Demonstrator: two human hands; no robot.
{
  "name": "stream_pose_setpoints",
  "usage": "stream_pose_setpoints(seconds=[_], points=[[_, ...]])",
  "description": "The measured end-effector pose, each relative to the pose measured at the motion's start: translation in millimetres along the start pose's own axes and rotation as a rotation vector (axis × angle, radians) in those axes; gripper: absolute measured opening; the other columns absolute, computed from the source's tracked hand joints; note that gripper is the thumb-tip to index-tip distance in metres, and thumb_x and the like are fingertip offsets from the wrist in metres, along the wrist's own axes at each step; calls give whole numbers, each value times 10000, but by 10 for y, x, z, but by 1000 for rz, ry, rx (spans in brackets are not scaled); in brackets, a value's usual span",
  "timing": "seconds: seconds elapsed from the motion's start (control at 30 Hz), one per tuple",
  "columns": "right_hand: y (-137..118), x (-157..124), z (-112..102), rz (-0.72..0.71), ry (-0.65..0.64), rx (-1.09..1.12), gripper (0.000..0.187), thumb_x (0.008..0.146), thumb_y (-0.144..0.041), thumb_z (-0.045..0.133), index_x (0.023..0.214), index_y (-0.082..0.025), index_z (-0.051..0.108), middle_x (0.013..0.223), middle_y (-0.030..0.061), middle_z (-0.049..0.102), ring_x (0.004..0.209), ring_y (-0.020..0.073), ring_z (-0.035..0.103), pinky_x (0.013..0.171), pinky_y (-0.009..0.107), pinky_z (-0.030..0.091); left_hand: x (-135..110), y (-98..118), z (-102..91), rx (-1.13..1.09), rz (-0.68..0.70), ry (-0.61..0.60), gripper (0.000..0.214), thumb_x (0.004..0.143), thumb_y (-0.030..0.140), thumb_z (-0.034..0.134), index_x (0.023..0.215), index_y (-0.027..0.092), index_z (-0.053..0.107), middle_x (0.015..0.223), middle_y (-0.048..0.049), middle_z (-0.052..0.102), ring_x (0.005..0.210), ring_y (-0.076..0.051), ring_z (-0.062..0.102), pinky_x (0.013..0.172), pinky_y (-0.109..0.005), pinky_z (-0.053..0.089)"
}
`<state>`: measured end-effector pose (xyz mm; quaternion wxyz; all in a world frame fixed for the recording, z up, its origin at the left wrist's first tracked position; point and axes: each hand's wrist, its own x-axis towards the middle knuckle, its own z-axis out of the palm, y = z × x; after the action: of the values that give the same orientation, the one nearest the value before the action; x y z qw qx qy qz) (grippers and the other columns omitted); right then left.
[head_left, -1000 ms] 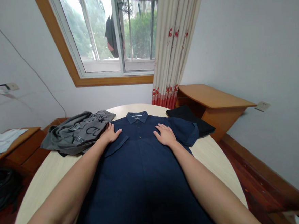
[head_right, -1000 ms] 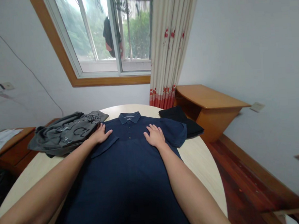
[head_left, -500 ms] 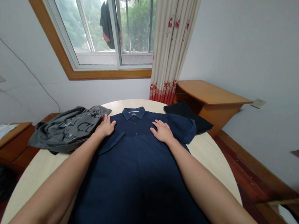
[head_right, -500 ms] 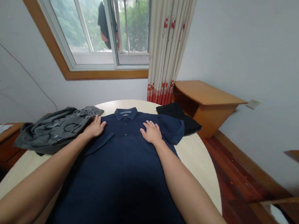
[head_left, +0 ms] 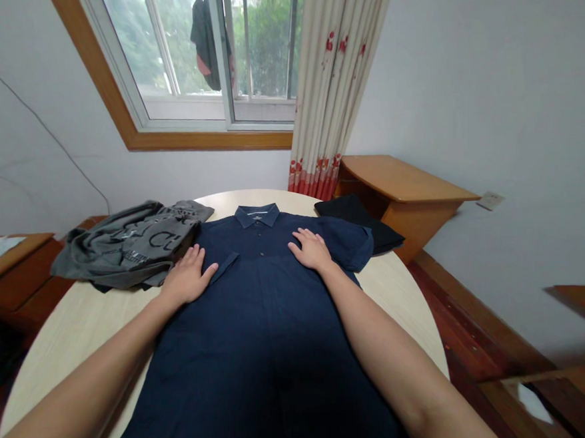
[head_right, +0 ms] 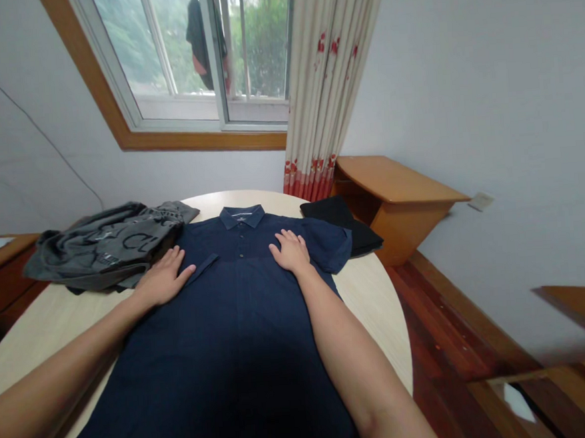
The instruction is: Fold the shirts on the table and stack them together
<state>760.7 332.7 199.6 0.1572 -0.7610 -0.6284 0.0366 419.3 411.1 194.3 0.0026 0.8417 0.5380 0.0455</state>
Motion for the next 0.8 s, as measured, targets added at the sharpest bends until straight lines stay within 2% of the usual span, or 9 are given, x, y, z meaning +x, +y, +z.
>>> stream_pose_setpoints(seconds=[0.17, 0.27, 0.4, 0.53, 0.67, 0.8], points=[[-13, -2, -10, 1, 6, 9, 537, 997, -472, 419, 1458, -207, 493, 1583, 92, 388, 1480, 247, 300, 1208, 474, 197, 125, -15, -13, 10, -37, -40, 778, 956, 564, 283, 1520, 34, 371, 1621, -180, 259, 1500, -289, 261, 1177, -415, 305], [-19, -6, -20, 4, -3, 12, 532, 996, -466, 420, 1456, -210, 496, 1585, 91, 383, 1480, 252, 300, 1206, 482, 199, 303, 80, -48, 50, -4, -29, 785, 961, 571, 276, 1516, 24, 369, 1624, -192, 246, 1500, -305, 255, 1190, -425, 271], [-13, -6, -20, 0, 1, 6, 534, 998, -466, 415, 1457, -205, 495, 1587, 92, 379, 1482, 250, 297, 1207, 480, 201, 595, 166, -62, 19, -9, -81, 811, 978, 577, 235, 1552, 6, 269, 1646, -182, 171, 1528, -296, 151, 1217, -433, 203], [-2, -6, -11, 2, -1, 8, 537, 997, -467, 419, 1457, -200, 496, 1587, 85, 380, 1483, 247, 297, 1211, 477, 201, 836, 89, -12, -48, -37, -78, 846, 978, 602, 241, 1564, -7, 216, 1656, -177, 123, 1536, -279, 102, 1237, -367, 139], [0, 1, -3, 7, 12, 15, 539, 993, -472, 427, 1451, -200, 505, 1583, 80, 387, 1479, 246, 305, 1211, 477, 204, 981, 18, 31, -69, -56, -62, 861, 975, 611, 261, 1561, -19, 218, 1654, -189, 123, 1536, -292, 76, 1241, -364, 132], [-5, 6, 5, 3, 21, 13, 533, 992, -462, 436, 1447, -193, 508, 1577, 85, 396, 1474, 248, 316, 1207, 485, 210, 1091, 50, -57, -25, -85, -133, 862, 978, 597, 258, 1564, -30, 182, 1653, -202, 88, 1534, -302, 54, 1238, -359, 129]])
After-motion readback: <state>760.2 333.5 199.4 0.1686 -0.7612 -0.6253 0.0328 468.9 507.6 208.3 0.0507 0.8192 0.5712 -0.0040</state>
